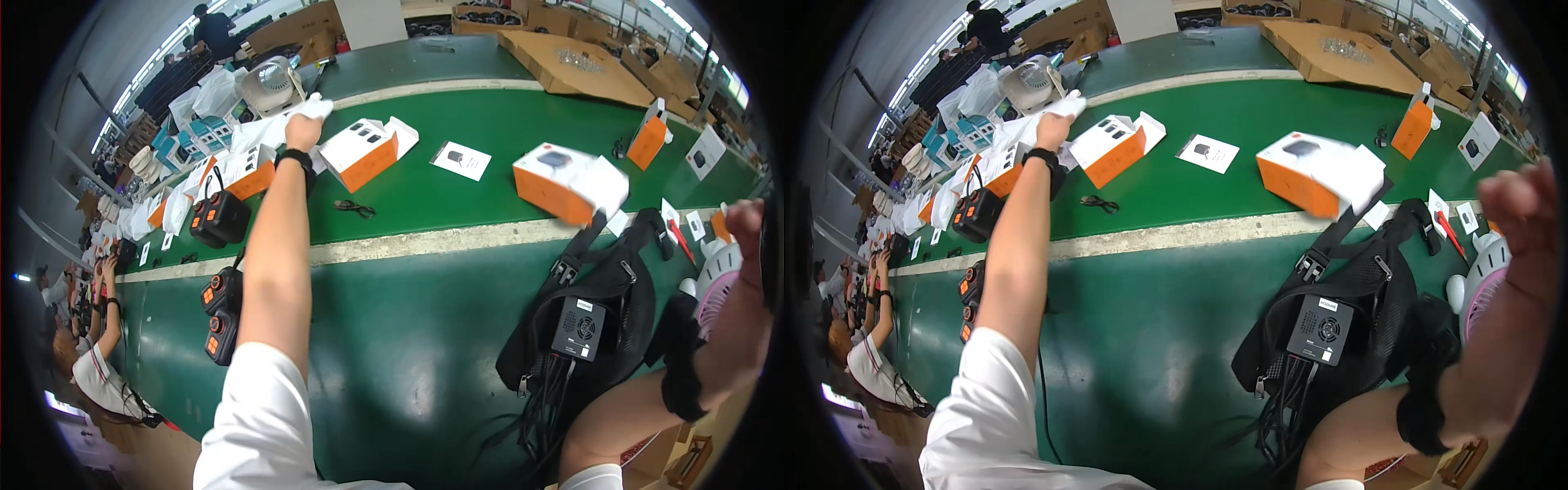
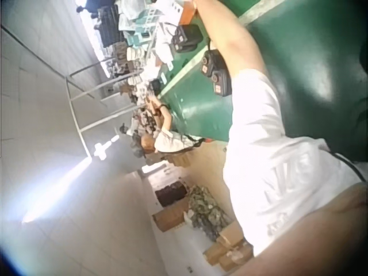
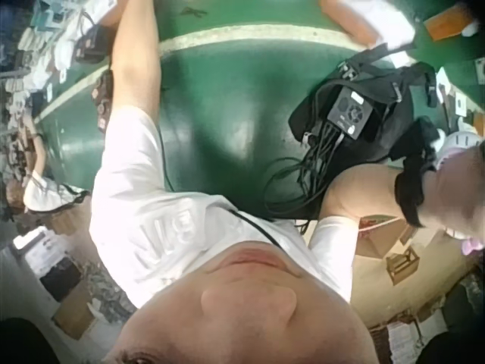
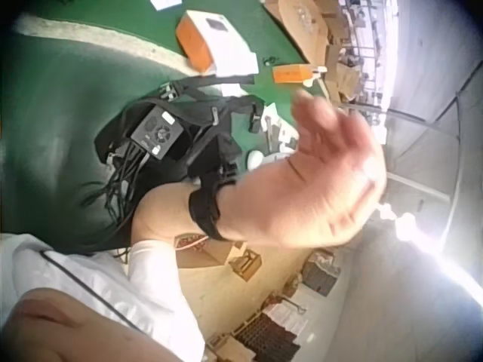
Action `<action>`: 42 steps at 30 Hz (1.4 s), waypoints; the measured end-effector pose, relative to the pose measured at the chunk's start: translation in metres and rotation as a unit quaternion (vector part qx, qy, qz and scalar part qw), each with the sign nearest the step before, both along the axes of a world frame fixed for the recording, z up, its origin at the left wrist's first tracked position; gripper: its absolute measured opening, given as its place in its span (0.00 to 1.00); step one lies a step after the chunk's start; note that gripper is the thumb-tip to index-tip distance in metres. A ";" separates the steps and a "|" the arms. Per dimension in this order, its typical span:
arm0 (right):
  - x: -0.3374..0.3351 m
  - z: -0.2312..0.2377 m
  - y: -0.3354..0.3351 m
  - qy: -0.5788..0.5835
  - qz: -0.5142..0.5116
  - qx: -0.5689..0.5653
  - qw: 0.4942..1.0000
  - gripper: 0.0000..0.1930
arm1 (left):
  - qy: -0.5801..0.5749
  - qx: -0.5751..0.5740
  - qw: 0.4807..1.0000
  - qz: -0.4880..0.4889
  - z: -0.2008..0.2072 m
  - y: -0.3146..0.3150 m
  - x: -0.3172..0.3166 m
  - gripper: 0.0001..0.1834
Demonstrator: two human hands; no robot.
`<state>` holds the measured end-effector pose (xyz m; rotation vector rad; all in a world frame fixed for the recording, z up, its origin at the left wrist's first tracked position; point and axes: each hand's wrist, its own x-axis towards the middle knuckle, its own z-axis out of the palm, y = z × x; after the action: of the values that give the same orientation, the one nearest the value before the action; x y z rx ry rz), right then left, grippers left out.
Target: Placing electronic devices into protective bags and then into product boxes on an assembly line.
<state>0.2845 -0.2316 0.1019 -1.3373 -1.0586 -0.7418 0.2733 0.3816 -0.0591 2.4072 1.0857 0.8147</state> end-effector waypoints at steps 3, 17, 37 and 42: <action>-0.011 -0.021 0.006 0.140 0.007 -0.062 0.988 0.17 | -0.344 -0.124 0.919 -0.147 0.047 -0.122 -0.003 0.08; -0.075 -0.040 0.111 0.362 0.461 -0.228 0.777 0.10 | -0.371 -0.347 0.786 -0.353 0.107 -0.293 -0.185 0.08; -0.111 -0.077 0.149 0.292 0.284 -0.217 0.887 0.07 | -0.308 0.035 0.888 -0.341 0.109 -0.332 -0.202 0.05; -0.086 -0.063 0.133 0.271 0.226 -0.232 0.906 0.06 | -0.301 0.165 0.923 -0.172 0.125 -0.295 -0.225 0.05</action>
<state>0.1987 -0.0987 0.0393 -1.4919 -1.0557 0.2500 0.0479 0.0868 0.0663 2.2396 0.2924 1.5553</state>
